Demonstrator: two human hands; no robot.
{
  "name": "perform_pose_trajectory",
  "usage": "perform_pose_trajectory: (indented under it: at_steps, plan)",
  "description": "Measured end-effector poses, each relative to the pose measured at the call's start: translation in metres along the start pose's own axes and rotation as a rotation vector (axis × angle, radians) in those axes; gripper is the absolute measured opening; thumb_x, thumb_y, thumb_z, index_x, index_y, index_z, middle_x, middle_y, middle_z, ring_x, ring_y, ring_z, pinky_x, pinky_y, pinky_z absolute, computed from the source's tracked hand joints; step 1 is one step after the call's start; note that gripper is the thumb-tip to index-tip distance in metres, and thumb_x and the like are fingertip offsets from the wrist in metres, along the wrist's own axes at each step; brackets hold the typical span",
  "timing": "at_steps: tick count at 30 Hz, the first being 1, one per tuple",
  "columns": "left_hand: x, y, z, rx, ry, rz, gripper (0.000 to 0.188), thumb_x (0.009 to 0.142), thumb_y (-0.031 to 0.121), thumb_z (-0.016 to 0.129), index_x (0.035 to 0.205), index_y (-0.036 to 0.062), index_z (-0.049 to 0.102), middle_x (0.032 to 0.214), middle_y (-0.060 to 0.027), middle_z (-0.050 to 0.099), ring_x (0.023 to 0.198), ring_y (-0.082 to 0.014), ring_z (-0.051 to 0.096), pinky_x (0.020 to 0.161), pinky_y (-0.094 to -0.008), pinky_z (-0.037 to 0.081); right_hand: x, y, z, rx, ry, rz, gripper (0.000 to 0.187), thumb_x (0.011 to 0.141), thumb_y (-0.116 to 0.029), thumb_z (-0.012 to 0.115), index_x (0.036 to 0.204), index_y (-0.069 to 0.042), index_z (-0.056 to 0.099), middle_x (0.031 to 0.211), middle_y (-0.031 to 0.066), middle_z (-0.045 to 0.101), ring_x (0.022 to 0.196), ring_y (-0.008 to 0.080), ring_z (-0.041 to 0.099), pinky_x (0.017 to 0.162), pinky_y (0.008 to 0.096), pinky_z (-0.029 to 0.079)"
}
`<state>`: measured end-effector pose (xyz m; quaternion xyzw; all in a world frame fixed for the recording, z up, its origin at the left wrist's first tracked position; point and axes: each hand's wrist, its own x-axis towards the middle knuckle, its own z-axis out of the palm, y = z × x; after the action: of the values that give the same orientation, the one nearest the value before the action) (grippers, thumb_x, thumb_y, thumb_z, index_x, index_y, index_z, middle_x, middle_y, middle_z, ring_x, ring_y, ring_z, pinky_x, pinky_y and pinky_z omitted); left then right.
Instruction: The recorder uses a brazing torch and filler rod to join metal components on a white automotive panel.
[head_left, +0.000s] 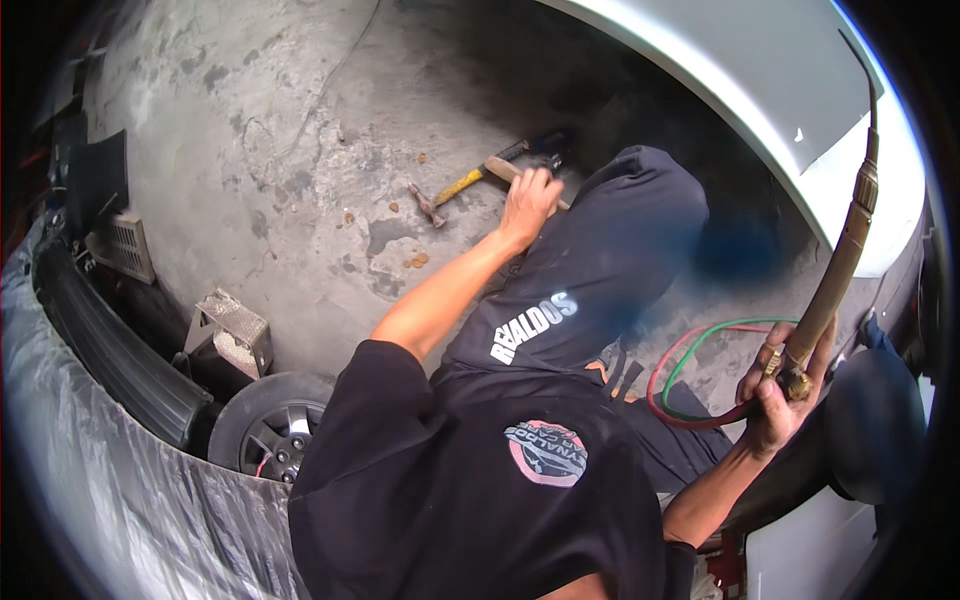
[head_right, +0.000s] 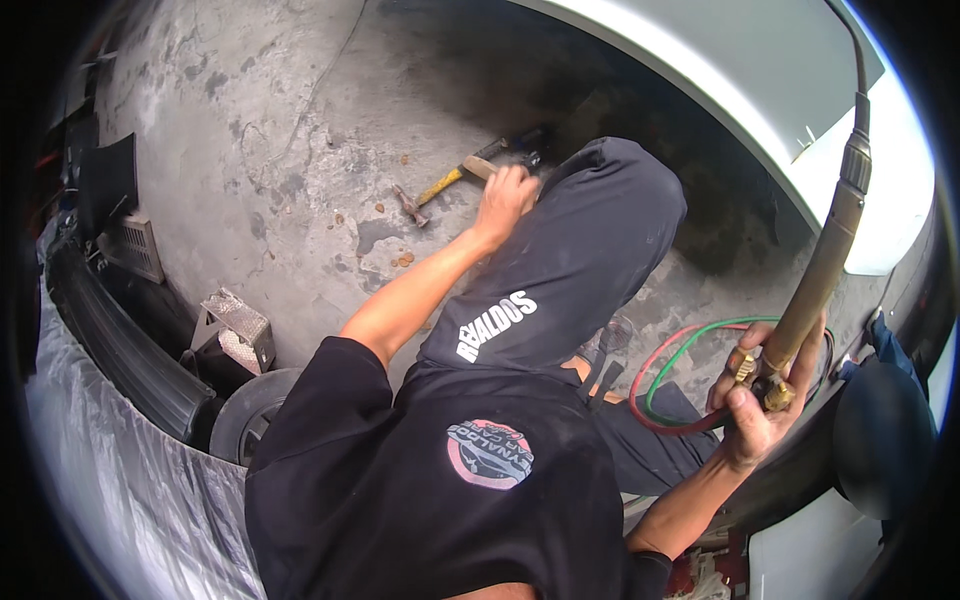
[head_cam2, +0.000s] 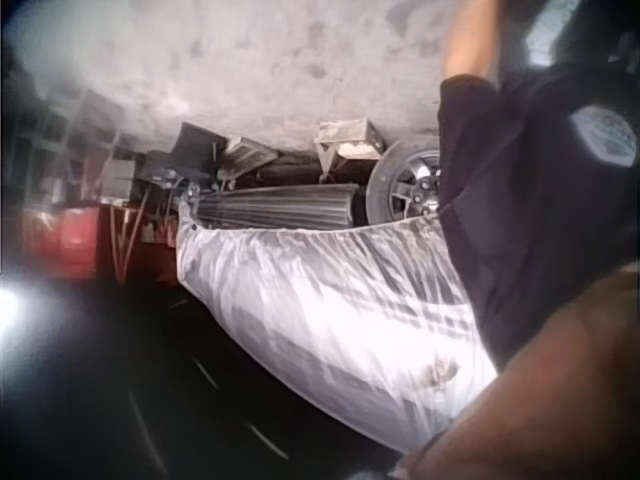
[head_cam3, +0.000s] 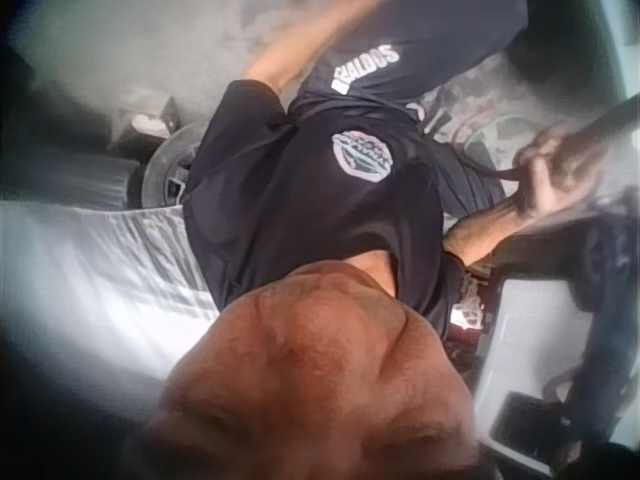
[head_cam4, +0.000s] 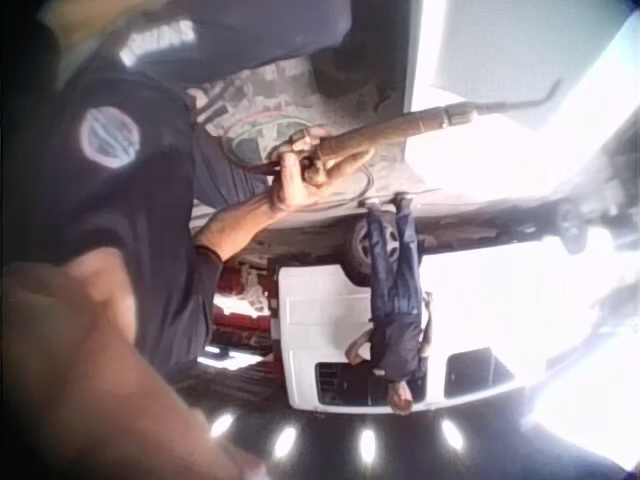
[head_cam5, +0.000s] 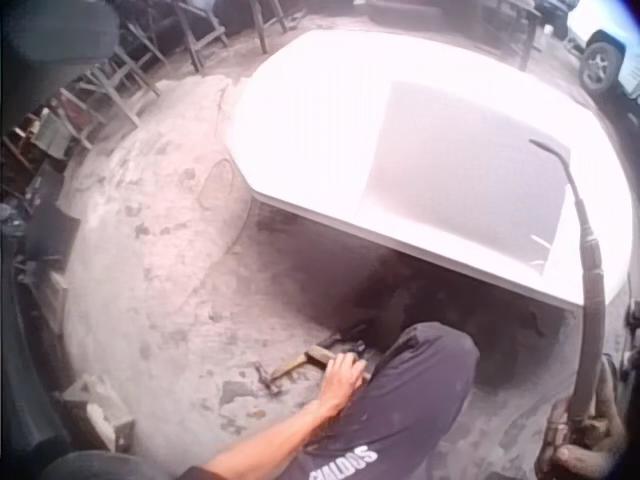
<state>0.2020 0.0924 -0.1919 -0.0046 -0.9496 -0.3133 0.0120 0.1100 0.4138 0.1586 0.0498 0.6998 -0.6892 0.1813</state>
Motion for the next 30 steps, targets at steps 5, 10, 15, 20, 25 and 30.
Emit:
perform_pose_trajectory:
  at_steps: [5, 10, 15, 20, 25, 30]
  plan:
    - [0.080, -0.024, 0.017, 0.019, 0.200, -0.209, 0.026, 0.079, 0.007, 0.073, 0.104, 0.0038, 0.068, 0.107, -0.0160, 0.064, 0.102, -0.0359, 0.062, 0.087, -0.0478, 0.051, -0.020, 0.020, 0.019, -0.010, -0.027, 0.025, 0.108, 0.079, -0.005, 0.086, 0.167, -0.012, 0.023, 0.108, 0.0208, 0.064, 0.067, 0.0164, 0.063, 0.048, 0.0255, 0.052]
    - [0.114, -0.037, 0.018, 0.204, -0.430, -0.283, 0.015, 0.076, 0.006, 0.070, 0.090, 0.0029, 0.073, 0.096, -0.0205, 0.071, 0.095, -0.0402, 0.070, 0.083, -0.0518, 0.056, -0.028, 0.028, 0.037, 0.036, -0.193, 0.170, 0.096, 0.078, 0.007, 0.080, 0.162, -0.002, 0.035, 0.115, 0.0193, 0.067, 0.083, 0.0147, 0.065, 0.068, 0.0260, 0.055]
    - [0.103, -0.032, 0.010, 0.133, -0.118, -0.195, 0.017, 0.077, 0.011, 0.068, 0.092, 0.0027, 0.066, 0.092, -0.0228, 0.070, 0.093, -0.0446, 0.069, 0.081, -0.0550, 0.056, -0.017, 0.038, 0.060, 0.039, -0.302, 0.302, 0.086, 0.079, 0.012, 0.074, 0.158, -0.006, 0.044, 0.110, 0.0111, 0.068, 0.075, 0.0117, 0.065, 0.063, 0.0260, 0.057]
    - [0.100, -0.032, -0.026, -0.051, -0.130, -0.131, 0.018, 0.083, 0.009, 0.065, 0.098, 0.0006, 0.061, 0.090, -0.0246, 0.068, 0.090, -0.0492, 0.066, 0.079, -0.0547, 0.056, -0.001, 0.062, 0.070, -0.012, -0.428, 0.229, 0.084, 0.081, 0.012, 0.069, 0.159, -0.013, 0.046, 0.106, 0.0086, 0.068, 0.068, 0.0099, 0.063, 0.059, 0.0258, 0.056]
    - [0.077, 0.006, -0.067, -1.095, 0.159, -0.803, 0.033, 0.086, 0.008, 0.072, 0.116, -0.0029, 0.064, 0.085, -0.0089, 0.069, 0.078, -0.0133, 0.068, 0.064, -0.0294, 0.055, -0.001, 0.071, 0.057, -0.004, -0.454, 0.240, 0.086, 0.081, 0.012, 0.067, 0.160, -0.015, 0.045, 0.102, 0.0064, 0.067, 0.068, 0.0093, 0.062, 0.057, 0.0258, 0.054]
    - [-0.003, 0.055, -0.151, -1.349, -0.039, -0.858, 0.035, 0.091, 0.007, 0.070, 0.125, -0.0026, 0.063, 0.095, -0.0079, 0.070, 0.081, -0.0117, 0.066, 0.069, -0.0271, 0.054, 0.003, 0.074, 0.050, 0.023, -0.533, 0.230, 0.087, 0.082, 0.012, 0.066, 0.161, -0.016, 0.042, 0.101, 0.0049, 0.067, 0.068, 0.0081, 0.061, 0.058, 0.0253, 0.054]
